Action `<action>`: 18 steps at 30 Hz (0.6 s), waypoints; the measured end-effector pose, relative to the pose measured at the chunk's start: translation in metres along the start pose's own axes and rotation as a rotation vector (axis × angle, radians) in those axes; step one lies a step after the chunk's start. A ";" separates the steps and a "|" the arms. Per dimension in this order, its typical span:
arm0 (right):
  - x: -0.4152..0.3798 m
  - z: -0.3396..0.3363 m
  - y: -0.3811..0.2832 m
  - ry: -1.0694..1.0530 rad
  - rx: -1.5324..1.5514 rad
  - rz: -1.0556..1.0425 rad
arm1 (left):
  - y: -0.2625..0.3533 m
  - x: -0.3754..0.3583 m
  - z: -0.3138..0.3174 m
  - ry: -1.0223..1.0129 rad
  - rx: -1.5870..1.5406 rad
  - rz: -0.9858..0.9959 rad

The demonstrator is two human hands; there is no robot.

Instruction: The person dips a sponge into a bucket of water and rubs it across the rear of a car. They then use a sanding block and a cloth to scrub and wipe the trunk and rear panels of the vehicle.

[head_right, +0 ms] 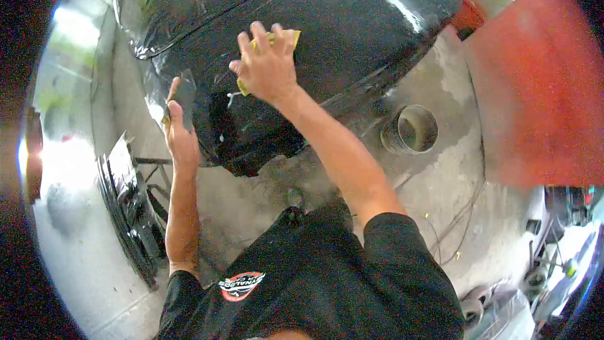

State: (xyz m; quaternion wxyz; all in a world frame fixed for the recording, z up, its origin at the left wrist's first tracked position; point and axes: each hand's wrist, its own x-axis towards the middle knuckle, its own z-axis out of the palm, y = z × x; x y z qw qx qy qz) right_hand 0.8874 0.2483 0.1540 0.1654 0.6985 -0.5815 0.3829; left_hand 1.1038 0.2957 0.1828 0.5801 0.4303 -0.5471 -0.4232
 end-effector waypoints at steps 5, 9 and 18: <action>-0.044 -0.054 -0.050 -0.105 0.369 -0.114 | 0.015 -0.004 0.050 -0.176 -0.120 -0.026; -0.067 -0.072 -0.039 -0.033 0.519 0.156 | 0.021 -0.024 0.103 -0.338 -0.145 -0.123; -0.084 -0.100 0.036 0.071 0.495 0.300 | -0.001 -0.011 0.133 -0.568 0.226 0.075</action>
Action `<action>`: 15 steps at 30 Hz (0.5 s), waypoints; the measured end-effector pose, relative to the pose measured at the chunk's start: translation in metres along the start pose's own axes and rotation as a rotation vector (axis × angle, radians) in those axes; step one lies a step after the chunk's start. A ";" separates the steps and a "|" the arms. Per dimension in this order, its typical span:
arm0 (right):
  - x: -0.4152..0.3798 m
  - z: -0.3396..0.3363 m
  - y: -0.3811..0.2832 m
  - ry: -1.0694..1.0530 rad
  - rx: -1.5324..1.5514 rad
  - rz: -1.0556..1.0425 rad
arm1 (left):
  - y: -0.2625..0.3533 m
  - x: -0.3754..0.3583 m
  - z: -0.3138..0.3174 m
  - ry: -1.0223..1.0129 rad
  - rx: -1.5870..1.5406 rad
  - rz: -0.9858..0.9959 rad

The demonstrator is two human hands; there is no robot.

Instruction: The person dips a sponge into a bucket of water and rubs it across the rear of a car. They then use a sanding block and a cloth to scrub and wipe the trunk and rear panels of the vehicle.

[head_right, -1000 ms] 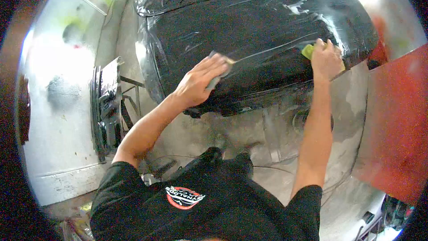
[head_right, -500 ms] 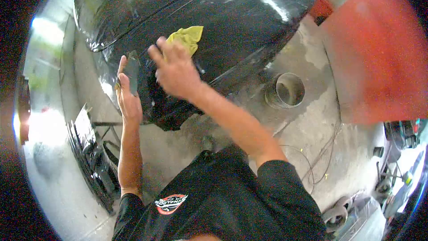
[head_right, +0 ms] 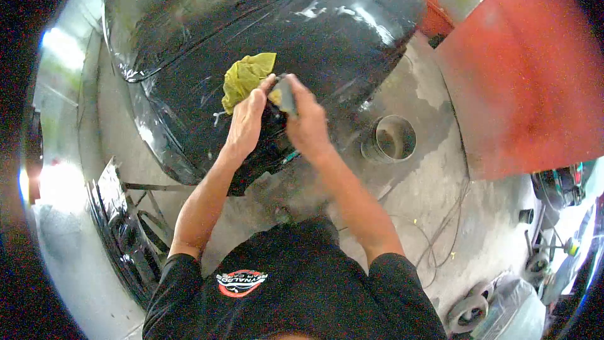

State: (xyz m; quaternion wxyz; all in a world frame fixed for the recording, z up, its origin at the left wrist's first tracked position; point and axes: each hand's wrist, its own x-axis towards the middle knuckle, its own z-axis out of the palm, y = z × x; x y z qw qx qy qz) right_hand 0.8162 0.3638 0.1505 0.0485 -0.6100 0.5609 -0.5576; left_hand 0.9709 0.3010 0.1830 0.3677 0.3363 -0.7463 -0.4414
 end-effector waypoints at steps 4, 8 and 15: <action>0.023 -0.023 0.063 0.056 -0.407 0.007 | -0.014 0.022 -0.010 0.152 0.913 0.299; 0.014 0.015 0.033 -0.234 -0.687 0.098 | -0.058 0.059 -0.033 0.119 1.117 0.283; -0.025 0.024 0.010 -0.454 -0.468 -0.040 | -0.084 0.082 -0.052 0.243 1.034 0.352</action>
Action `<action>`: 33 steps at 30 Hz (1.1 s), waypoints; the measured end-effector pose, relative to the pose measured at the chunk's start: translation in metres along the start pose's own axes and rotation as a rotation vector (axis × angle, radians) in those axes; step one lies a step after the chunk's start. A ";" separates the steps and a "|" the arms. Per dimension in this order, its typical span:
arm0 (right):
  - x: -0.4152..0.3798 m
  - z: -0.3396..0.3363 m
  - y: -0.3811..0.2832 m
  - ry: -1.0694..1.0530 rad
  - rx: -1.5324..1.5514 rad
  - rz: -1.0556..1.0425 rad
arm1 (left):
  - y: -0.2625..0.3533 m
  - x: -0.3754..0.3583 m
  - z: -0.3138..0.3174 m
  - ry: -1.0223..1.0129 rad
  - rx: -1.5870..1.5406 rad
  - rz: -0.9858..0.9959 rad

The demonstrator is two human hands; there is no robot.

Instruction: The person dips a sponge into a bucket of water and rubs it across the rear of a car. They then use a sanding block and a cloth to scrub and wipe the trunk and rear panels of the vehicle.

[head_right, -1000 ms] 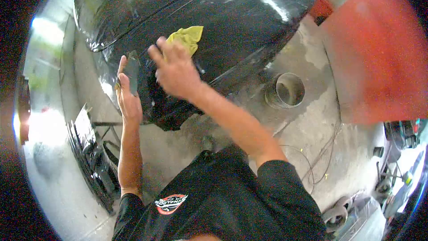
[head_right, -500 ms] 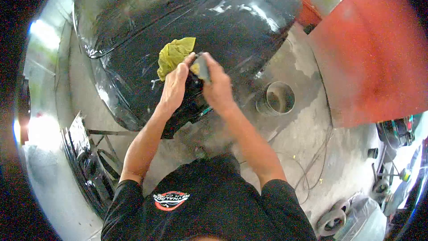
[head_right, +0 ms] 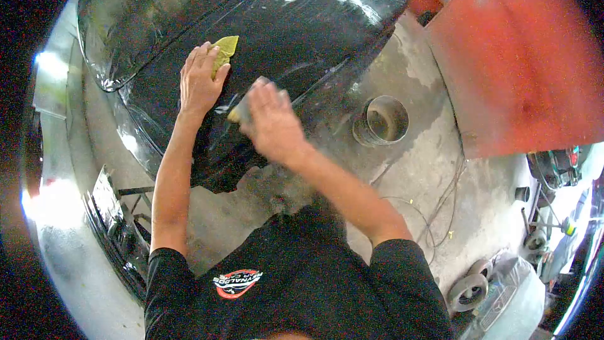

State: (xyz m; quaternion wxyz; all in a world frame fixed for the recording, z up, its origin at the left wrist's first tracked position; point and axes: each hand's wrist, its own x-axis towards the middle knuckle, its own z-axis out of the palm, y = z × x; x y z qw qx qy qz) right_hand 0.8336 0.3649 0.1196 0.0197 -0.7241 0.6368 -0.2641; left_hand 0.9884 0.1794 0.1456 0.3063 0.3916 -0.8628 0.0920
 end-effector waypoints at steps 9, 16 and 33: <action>0.102 -0.060 0.304 0.045 -0.452 0.198 | 0.017 0.005 -0.006 -0.017 0.040 -0.086; 0.169 -0.087 0.468 0.128 -0.332 0.167 | 0.032 0.017 0.003 0.047 0.198 -0.292; 0.175 -0.001 0.176 0.101 0.131 -0.576 | 0.033 0.021 0.013 0.074 0.268 -0.354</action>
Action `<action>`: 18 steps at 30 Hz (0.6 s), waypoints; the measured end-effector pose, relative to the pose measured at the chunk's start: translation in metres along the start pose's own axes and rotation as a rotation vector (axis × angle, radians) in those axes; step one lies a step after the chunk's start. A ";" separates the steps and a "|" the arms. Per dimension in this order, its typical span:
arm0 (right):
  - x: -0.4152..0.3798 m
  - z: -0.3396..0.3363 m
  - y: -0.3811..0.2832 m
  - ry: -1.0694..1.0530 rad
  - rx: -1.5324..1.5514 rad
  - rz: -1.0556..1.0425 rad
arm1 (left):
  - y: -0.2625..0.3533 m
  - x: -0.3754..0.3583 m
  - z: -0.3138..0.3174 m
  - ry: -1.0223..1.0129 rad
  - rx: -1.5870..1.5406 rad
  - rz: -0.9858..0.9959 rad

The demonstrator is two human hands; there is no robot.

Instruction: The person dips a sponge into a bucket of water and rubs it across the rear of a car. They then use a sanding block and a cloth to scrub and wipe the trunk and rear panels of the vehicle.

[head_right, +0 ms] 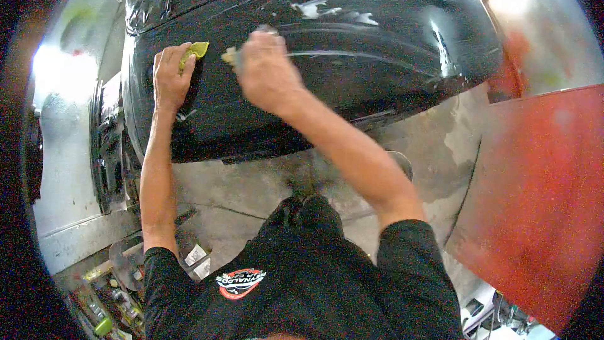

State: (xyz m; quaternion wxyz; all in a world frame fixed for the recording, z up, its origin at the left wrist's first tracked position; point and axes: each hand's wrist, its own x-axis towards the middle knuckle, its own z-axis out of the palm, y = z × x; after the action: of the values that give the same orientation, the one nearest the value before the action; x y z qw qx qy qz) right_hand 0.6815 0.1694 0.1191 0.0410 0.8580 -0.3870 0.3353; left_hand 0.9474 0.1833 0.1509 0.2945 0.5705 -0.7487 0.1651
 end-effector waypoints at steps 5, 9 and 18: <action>-0.007 -0.022 0.040 -0.132 0.173 -0.010 | -0.021 -0.014 -0.016 -0.047 0.020 -0.036; -0.060 -0.106 0.177 -0.034 -0.044 0.257 | -0.065 -0.085 -0.061 -0.038 0.097 -0.155; 0.025 0.005 0.034 0.040 -0.172 -0.341 | -0.055 -0.127 -0.074 0.047 0.154 -0.296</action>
State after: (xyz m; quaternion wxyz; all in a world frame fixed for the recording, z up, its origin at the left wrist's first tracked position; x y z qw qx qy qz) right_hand 0.6724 0.1280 0.1243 0.1783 0.8975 -0.2625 0.3062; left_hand 1.0411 0.3062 0.1233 0.2886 0.6915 -0.6344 0.1901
